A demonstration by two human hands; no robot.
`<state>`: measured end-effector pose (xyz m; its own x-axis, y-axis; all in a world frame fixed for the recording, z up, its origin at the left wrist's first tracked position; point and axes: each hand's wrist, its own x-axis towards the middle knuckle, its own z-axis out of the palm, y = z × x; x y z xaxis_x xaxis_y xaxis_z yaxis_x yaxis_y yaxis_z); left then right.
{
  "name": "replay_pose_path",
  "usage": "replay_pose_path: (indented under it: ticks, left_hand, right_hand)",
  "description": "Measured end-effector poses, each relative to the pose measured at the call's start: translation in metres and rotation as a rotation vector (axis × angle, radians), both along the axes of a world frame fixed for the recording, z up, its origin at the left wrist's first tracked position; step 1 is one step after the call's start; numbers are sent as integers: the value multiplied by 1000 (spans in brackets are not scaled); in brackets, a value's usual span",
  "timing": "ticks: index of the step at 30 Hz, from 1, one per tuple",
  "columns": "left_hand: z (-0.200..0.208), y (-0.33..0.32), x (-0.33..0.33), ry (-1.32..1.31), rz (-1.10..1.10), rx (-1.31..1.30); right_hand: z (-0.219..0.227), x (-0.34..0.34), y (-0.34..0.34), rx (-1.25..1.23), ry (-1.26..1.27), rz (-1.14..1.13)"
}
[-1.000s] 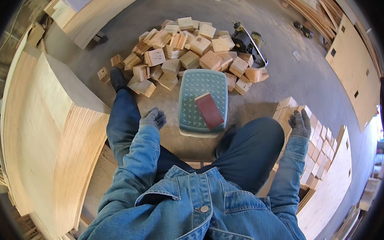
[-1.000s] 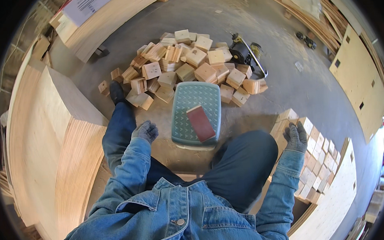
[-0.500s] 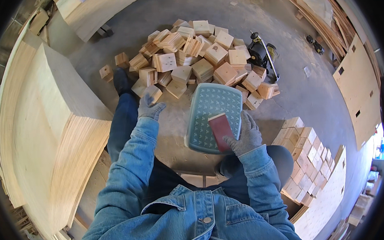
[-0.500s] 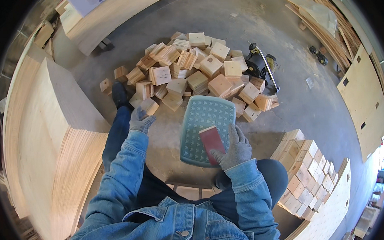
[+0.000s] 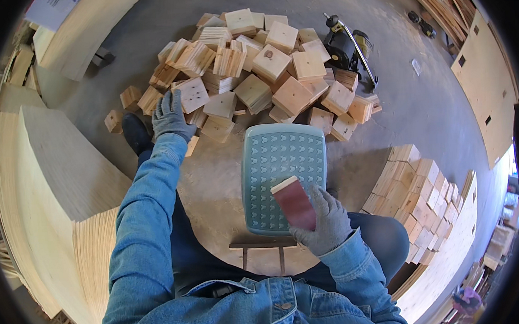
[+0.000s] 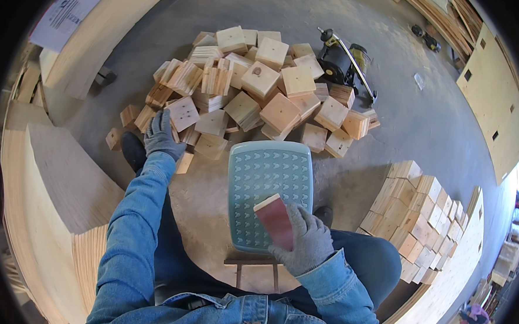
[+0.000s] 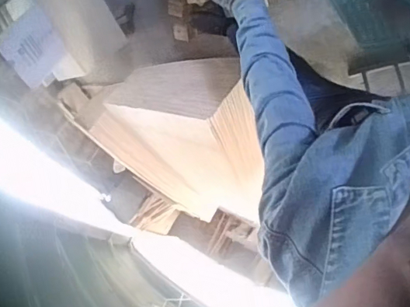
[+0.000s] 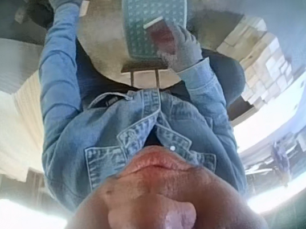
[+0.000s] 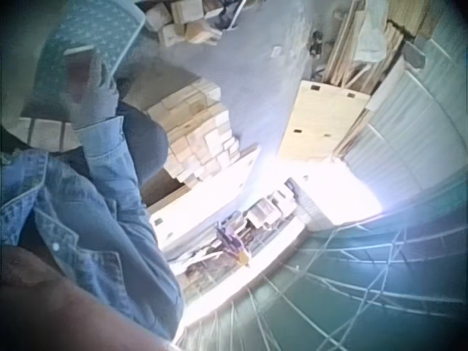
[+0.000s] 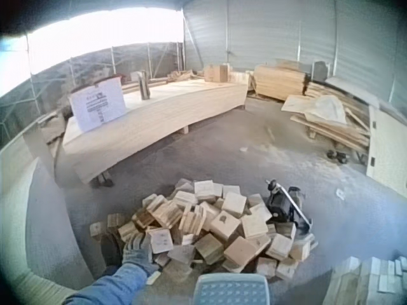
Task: The person sits on the floor and sands small wooden blocks one by one using a sanding block. They pick up each block from a pile, sand the surfaces, and place the finished pieces into a separate stack.
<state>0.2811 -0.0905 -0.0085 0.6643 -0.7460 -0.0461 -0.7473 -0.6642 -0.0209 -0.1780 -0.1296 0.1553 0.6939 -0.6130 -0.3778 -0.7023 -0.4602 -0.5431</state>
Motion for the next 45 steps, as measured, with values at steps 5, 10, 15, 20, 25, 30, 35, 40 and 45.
replay_pose_path:
  ticks: [5, 10, 15, 20, 25, 30, 35, 40, 45]
  left_hand:
    - [-10, -27, 21, 16, -57, 59]
    - [-32, -28, 51, 15, -89, 28]
    - [-8, -17, 31, 30, -104, -30]
    - [59, 11, -18, 183, 138, -48]
    - [32, 96, -17, 456, 240, -409]
    - [13, 123, -96, 1637, 487, -1183]
    - [33, 142, -182, 1886, 824, -1049]
    - [38, 139, -240, 1902, 860, -999]
    - [38, 131, -260, 1878, 770, -919]
  right_hand:
    - [2, -1, -2, 10, -12, -7]
    - [-1, -4, -1, 49, -49, 18]
    - [1, -11, -2, 14, -88, 15]
    - [4, -22, 1, -28, -102, -11]
    - [5, -22, 6, -46, -107, -16]
    - [7, -16, 13, -63, 31, -5]
    - [-13, -2, 22, -92, 143, 63]
    - [-16, 5, 29, -120, 250, 67]
    - [-23, 3, 30, -91, 277, 3]
